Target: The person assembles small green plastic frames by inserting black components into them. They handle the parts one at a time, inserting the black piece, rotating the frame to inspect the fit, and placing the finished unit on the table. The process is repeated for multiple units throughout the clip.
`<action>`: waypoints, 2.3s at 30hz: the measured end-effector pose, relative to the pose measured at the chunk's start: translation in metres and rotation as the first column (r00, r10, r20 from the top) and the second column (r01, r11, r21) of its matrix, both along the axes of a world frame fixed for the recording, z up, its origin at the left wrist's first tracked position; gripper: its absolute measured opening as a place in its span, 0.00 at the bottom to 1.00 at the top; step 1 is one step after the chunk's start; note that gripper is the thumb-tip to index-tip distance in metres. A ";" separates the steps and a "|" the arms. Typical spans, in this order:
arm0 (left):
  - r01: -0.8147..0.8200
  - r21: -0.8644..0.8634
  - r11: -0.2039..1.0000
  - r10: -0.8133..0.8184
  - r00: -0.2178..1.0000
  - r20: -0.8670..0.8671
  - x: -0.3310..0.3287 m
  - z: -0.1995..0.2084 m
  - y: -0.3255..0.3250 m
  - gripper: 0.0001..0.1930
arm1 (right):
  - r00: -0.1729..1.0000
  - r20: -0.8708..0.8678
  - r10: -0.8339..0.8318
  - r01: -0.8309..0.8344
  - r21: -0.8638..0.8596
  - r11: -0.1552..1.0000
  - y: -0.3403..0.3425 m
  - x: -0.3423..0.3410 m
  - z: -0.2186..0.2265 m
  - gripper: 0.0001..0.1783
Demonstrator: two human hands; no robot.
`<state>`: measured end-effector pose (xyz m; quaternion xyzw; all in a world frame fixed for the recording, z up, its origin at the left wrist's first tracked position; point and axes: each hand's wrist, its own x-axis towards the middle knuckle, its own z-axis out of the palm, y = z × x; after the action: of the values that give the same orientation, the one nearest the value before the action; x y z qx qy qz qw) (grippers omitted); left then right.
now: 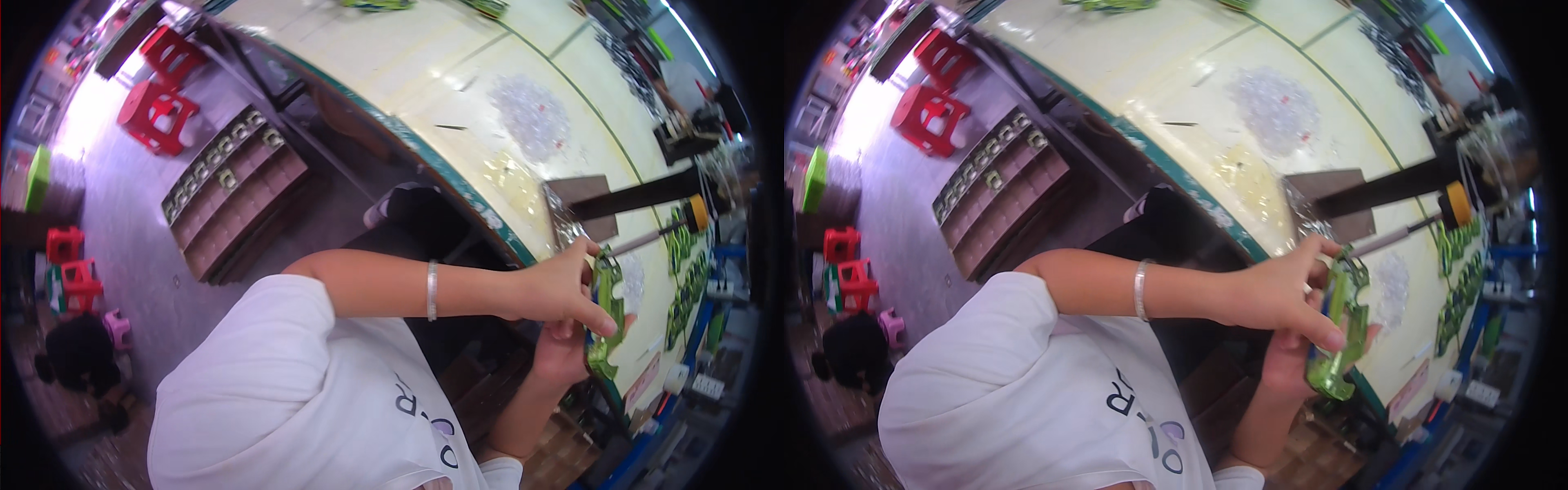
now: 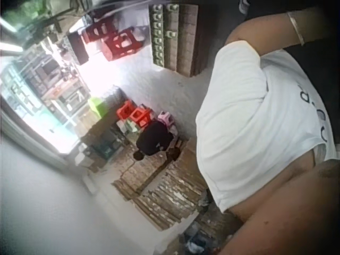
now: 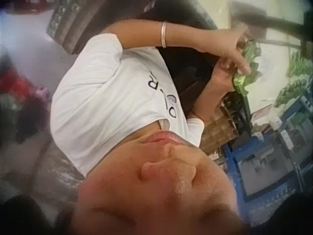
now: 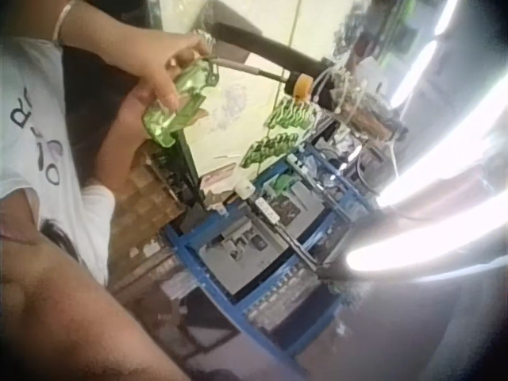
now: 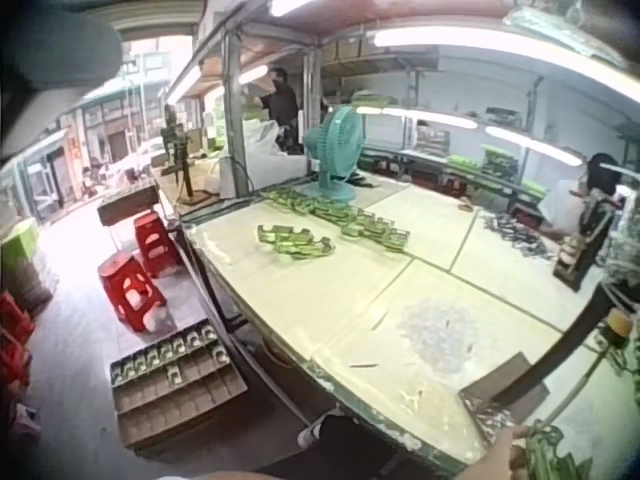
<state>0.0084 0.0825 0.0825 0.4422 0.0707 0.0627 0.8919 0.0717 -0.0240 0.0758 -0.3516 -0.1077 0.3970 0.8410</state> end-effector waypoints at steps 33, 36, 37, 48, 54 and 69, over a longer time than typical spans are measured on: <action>-0.171 0.595 0.786 0.037 0.973 0.230 -0.028 -0.021 -0.015 0.59 | 0.748 -0.245 0.616 -0.425 0.536 0.729 -0.002 0.043 -0.031 0.38; -0.163 0.583 0.796 0.029 0.972 0.232 -0.029 -0.020 -0.014 0.59 | 0.739 -0.256 0.623 -0.427 0.537 0.728 -0.002 0.043 -0.029 0.38; -0.163 0.576 0.801 0.028 0.971 0.237 -0.029 -0.019 -0.014 0.59 | 0.736 -0.258 0.626 -0.430 0.536 0.727 -0.002 0.043 -0.029 0.38; -0.159 0.599 0.785 0.008 0.969 0.247 -0.029 -0.020 -0.013 0.59 | 0.747 -0.283 0.601 -0.418 0.502 0.757 -0.004 0.043 -0.026 0.38; -0.159 0.593 0.789 0.003 0.967 0.254 -0.028 -0.020 -0.014 0.59 | 0.747 -0.281 0.602 -0.424 0.497 0.757 -0.004 0.044 -0.025 0.38; -0.122 0.535 0.836 0.024 0.982 0.186 -0.030 -0.028 -0.011 0.59 | 0.763 -0.332 0.554 -0.401 0.429 0.809 -0.005 0.040 -0.027 0.35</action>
<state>-0.0217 0.0716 0.0547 0.6668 -0.0105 0.1520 0.7295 0.1115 -0.0293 0.0487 -0.0647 -0.0662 0.6458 0.7579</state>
